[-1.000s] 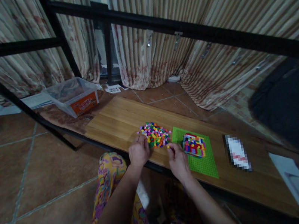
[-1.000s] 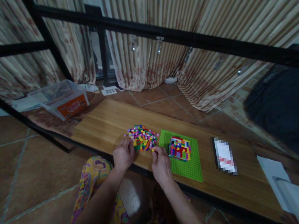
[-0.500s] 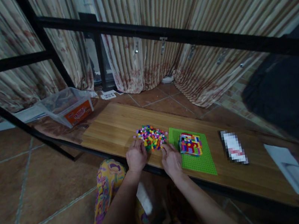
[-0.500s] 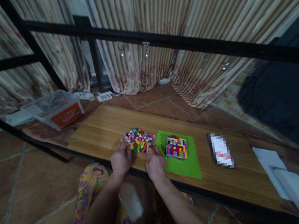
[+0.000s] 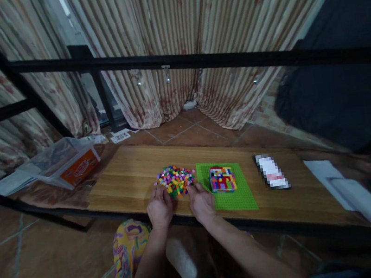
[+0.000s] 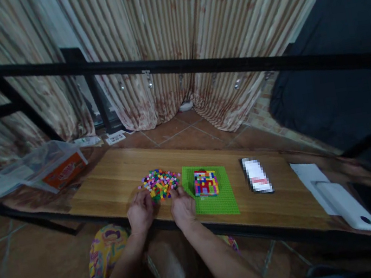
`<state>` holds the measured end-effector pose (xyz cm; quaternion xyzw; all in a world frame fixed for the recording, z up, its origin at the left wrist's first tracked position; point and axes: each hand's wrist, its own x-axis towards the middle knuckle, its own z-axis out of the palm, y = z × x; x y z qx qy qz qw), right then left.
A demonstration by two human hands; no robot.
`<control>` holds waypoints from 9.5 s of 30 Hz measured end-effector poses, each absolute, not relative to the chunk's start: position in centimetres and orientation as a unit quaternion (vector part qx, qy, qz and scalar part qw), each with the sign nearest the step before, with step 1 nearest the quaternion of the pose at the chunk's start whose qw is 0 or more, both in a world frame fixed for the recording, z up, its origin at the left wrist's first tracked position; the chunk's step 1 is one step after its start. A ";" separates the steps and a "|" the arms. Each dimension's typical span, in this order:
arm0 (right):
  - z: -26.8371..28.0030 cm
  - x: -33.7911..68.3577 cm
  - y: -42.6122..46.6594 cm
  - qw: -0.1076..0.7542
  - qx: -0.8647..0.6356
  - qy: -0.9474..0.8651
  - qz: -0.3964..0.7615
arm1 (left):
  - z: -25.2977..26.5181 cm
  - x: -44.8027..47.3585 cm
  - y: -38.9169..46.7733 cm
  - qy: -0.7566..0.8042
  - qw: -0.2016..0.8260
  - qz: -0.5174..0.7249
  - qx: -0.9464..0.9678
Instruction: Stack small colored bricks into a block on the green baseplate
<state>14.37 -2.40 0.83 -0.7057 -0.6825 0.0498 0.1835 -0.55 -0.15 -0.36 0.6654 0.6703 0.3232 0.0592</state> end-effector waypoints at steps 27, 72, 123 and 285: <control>3.9 19.8 -7.3 0.495 -0.612 -0.594 0.165 | -0.4 -0.9 0.3 0.651 0.015 0.353 0.672; 2.7 24.4 -3.3 0.439 -0.678 -0.590 -0.006 | -0.4 -0.5 0.1 0.661 0.025 0.342 0.668; 4.2 22.3 -3.7 0.475 -0.623 -0.621 0.045 | -0.3 -0.4 -0.2 0.650 0.079 0.381 0.653; 3.6 25.5 -5.2 0.454 -0.698 -0.546 0.093 | 0.0 0.1 -0.4 0.678 0.064 0.335 0.651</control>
